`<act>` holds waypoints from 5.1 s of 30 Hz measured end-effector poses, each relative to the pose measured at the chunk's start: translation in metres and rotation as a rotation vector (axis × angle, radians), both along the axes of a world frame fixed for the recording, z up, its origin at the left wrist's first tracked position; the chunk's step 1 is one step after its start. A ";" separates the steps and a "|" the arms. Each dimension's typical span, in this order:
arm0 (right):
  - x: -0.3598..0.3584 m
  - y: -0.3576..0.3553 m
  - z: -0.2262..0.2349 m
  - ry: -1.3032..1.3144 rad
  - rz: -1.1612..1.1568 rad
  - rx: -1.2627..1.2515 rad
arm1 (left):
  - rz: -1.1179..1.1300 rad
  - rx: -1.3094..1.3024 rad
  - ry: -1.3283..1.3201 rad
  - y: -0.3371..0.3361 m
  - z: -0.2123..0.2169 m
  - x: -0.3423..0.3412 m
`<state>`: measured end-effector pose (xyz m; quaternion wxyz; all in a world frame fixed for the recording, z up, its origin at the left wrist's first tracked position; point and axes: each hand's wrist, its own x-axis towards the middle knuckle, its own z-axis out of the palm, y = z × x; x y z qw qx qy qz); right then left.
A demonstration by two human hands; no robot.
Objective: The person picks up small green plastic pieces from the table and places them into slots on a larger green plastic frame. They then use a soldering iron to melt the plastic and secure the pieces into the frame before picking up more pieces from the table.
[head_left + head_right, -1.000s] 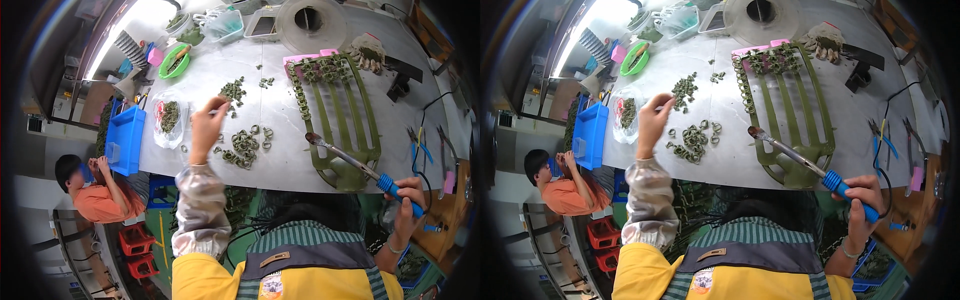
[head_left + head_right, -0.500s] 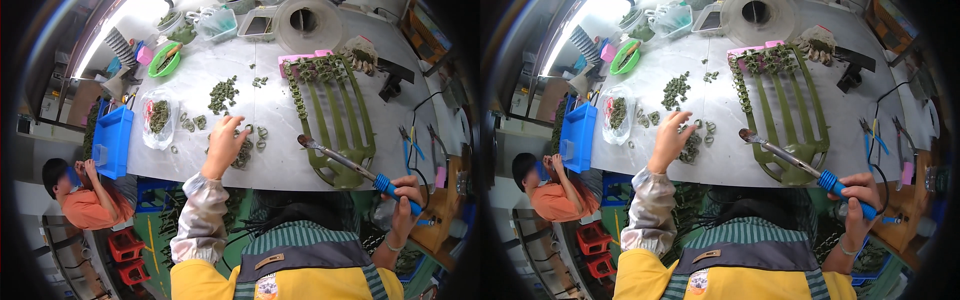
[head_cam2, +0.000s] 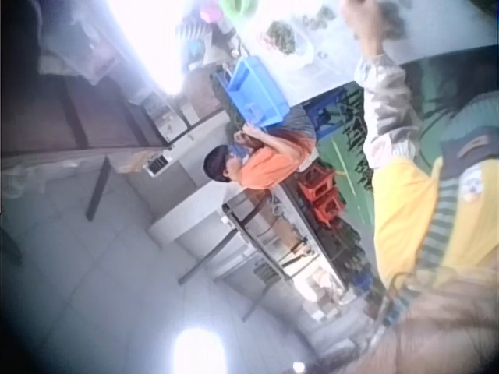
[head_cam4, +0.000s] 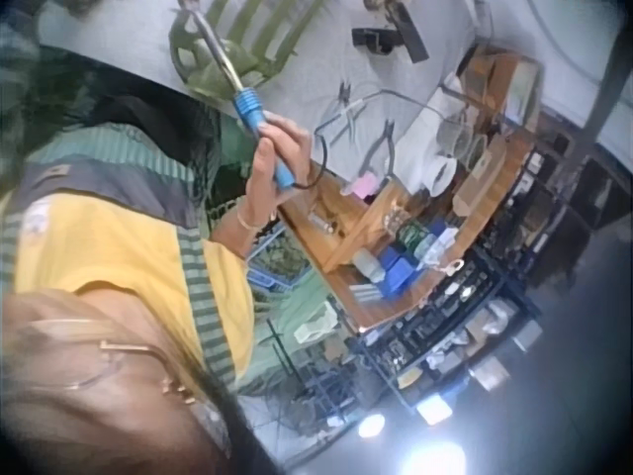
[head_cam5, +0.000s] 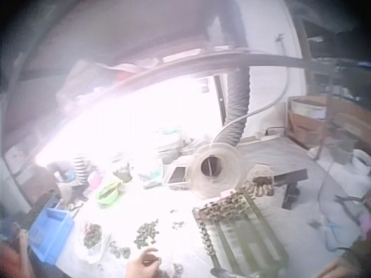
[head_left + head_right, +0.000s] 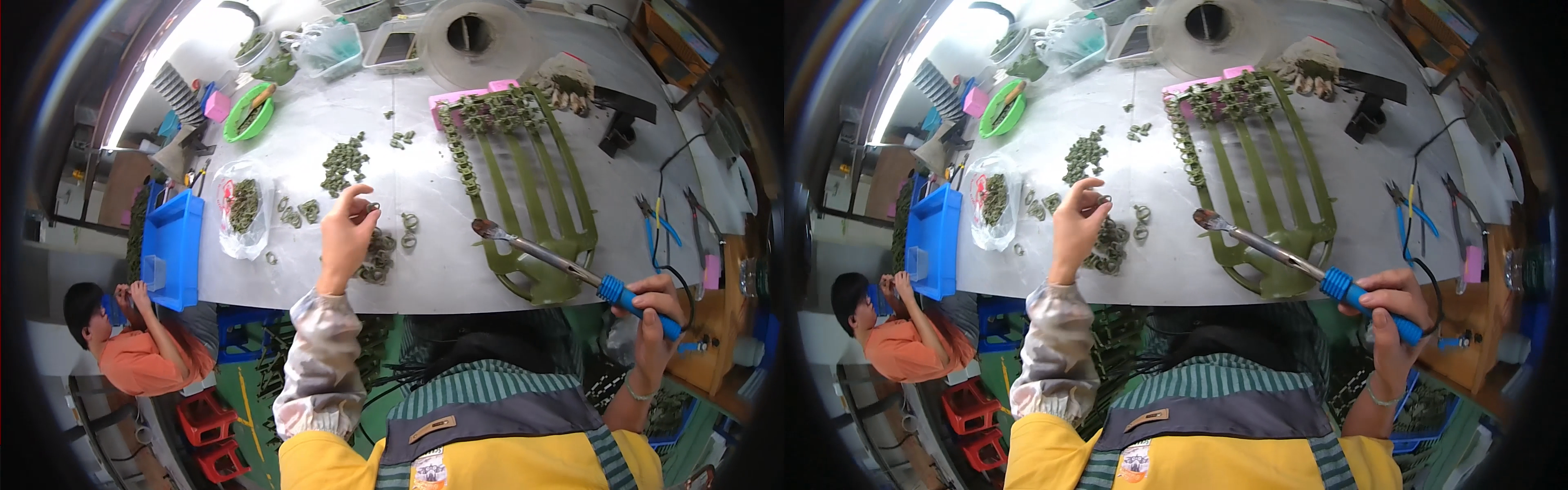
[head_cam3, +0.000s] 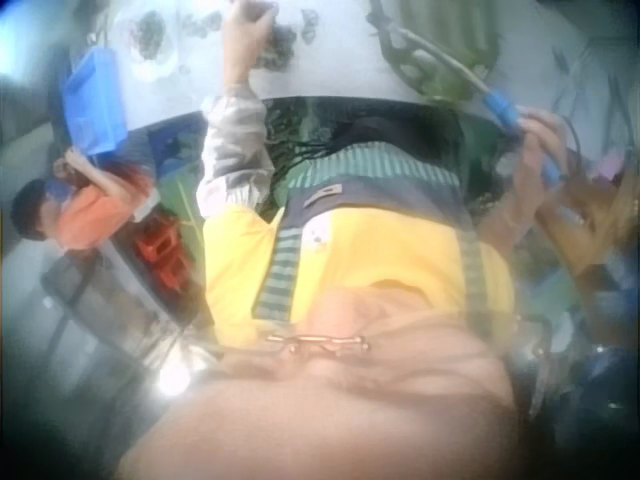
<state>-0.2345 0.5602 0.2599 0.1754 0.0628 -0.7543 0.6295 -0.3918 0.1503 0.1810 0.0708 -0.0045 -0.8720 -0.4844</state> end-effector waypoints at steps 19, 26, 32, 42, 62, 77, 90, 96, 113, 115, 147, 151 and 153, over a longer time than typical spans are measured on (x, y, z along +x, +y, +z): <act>-0.019 0.004 -0.011 -0.005 0.112 -0.082 | -0.371 -0.311 0.283 0.111 0.048 0.002; -0.024 0.007 -0.023 0.009 0.131 -0.108 | -0.350 -0.333 0.329 0.116 0.037 -0.004; -0.031 0.003 -0.028 0.016 0.152 -0.136 | -0.339 -0.367 0.354 0.118 0.031 -0.007; -0.015 0.020 -0.012 0.033 0.112 -0.039 | -0.390 -0.429 0.351 0.113 0.036 -0.006; -0.005 0.017 -0.003 0.002 0.078 -0.038 | 0.155 -0.113 -0.298 -0.071 -0.008 0.008; -0.007 0.024 0.001 0.030 0.094 -0.017 | -0.217 0.092 -0.128 0.056 0.040 0.038; -0.024 0.025 -0.020 0.032 0.195 -0.104 | -0.402 -0.396 0.373 0.120 0.041 0.017; -0.031 0.023 -0.027 0.028 0.197 -0.111 | -0.409 -0.416 0.332 0.123 0.037 0.013; -0.009 0.037 -0.011 0.047 0.168 -0.074 | -0.410 -0.496 -0.002 0.025 0.033 -0.003; -0.009 0.035 -0.009 0.051 0.170 -0.077 | -0.465 -0.644 0.133 0.027 0.021 0.003; -0.033 0.037 -0.023 0.065 0.249 -0.030 | -0.384 -0.297 0.336 0.125 0.031 0.035; -0.034 0.036 -0.017 0.074 0.251 -0.045 | -0.383 -0.311 0.343 0.121 0.029 0.035; -0.026 0.040 -0.009 0.019 0.205 -0.058 | -0.379 -0.319 0.346 0.122 0.031 0.037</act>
